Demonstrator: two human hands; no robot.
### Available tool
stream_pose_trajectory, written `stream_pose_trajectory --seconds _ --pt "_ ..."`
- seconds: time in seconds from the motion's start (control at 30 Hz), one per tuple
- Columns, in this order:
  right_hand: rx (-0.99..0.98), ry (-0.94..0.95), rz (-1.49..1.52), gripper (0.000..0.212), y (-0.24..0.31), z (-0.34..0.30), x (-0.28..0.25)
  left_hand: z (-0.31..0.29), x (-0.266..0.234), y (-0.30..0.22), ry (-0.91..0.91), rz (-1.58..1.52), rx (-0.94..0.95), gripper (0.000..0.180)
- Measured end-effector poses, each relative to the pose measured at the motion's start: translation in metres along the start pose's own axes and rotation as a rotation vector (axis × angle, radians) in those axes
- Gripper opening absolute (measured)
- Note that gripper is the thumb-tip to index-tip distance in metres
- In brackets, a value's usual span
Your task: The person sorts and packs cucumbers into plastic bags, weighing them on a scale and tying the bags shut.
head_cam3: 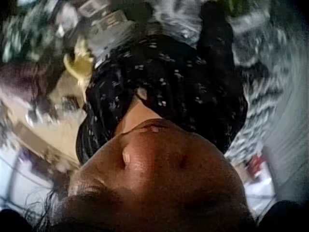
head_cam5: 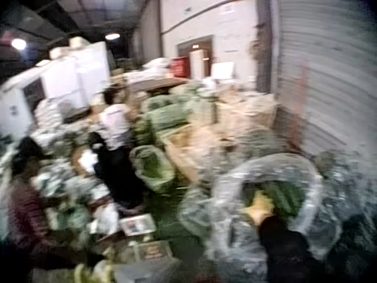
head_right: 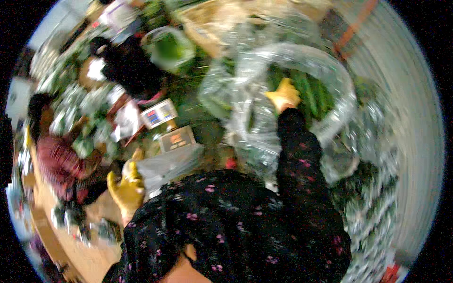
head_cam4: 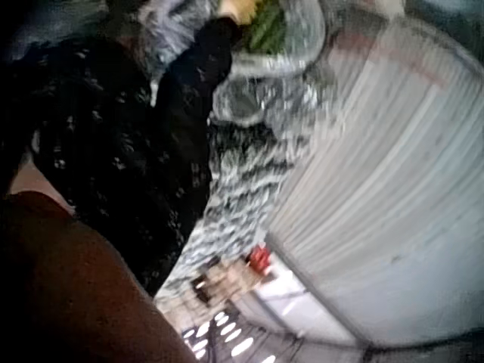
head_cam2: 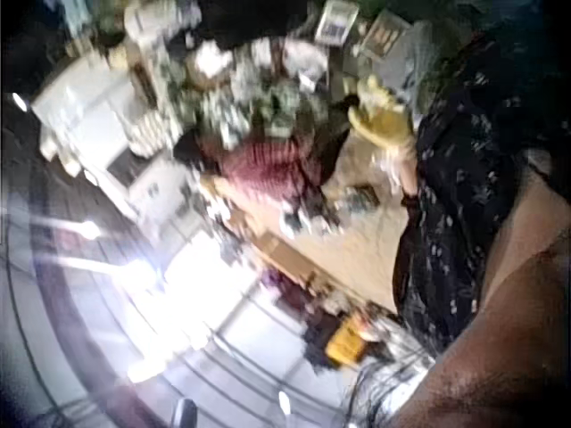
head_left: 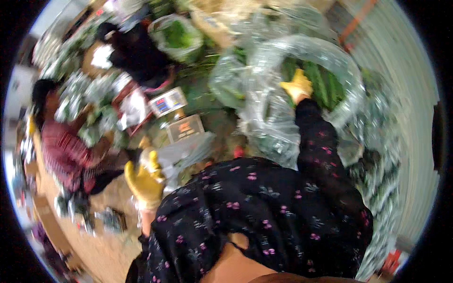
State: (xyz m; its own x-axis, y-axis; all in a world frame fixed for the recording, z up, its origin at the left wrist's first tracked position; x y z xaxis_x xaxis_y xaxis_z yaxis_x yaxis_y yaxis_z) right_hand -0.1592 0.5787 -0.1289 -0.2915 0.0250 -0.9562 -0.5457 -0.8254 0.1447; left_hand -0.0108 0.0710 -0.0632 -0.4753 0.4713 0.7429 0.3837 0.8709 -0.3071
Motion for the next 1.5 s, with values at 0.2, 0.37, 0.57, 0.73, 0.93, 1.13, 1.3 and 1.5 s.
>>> stream_pose_trajectory --seconds 0.2,0.37,0.57,0.73,0.93,1.13,1.3,1.5 --pt "0.023 0.161 0.004 0.087 -0.009 0.015 0.033 -0.014 -0.016 0.012 -0.12 -0.152 0.051 0.057" --pt "0.354 0.541 1.213 0.035 -0.024 -0.012 0.0 -0.023 -0.037 0.012 -0.127 -0.199 0.135 0.06" --pt "0.843 0.751 1.59 0.03 -0.049 -0.065 -0.046 -0.021 -0.039 0.007 -0.117 -0.259 0.12 0.06" --pt "0.434 0.761 1.937 0.062 0.017 -0.107 -0.103 -0.025 -0.029 -0.007 -0.016 -0.264 0.112 0.061" --pt "-0.056 0.904 2.221 0.089 0.169 -0.139 -0.155 -0.049 0.019 -0.03 0.207 -0.318 0.032 0.068" --pt "-0.383 1.179 2.153 0.095 0.301 -0.213 -0.162 -0.091 0.057 -0.057 0.391 -0.287 -0.009 0.084" --pt "-0.875 0.924 1.838 0.099 0.33 -0.269 -0.134 -0.115 0.085 -0.071 0.618 -0.261 -0.03 0.091" --pt "-0.987 0.943 1.68 0.092 0.321 -0.272 -0.124 -0.125 0.081 -0.084 0.329 -0.287 0.199 0.068"
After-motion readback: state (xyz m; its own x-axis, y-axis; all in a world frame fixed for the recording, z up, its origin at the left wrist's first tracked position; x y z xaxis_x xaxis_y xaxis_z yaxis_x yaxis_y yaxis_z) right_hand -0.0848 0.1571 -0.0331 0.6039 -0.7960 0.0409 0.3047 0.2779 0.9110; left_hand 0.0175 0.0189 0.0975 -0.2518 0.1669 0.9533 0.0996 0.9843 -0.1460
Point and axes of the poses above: each hand's wrist, its own z-axis towards the middle knuckle, its own x-axis out of the palm, y = z × x, the point moved 2 cm from there along z, towards the middle knuckle, and after that the axes turned 15 degrees about -y, right-handed, at the moved point
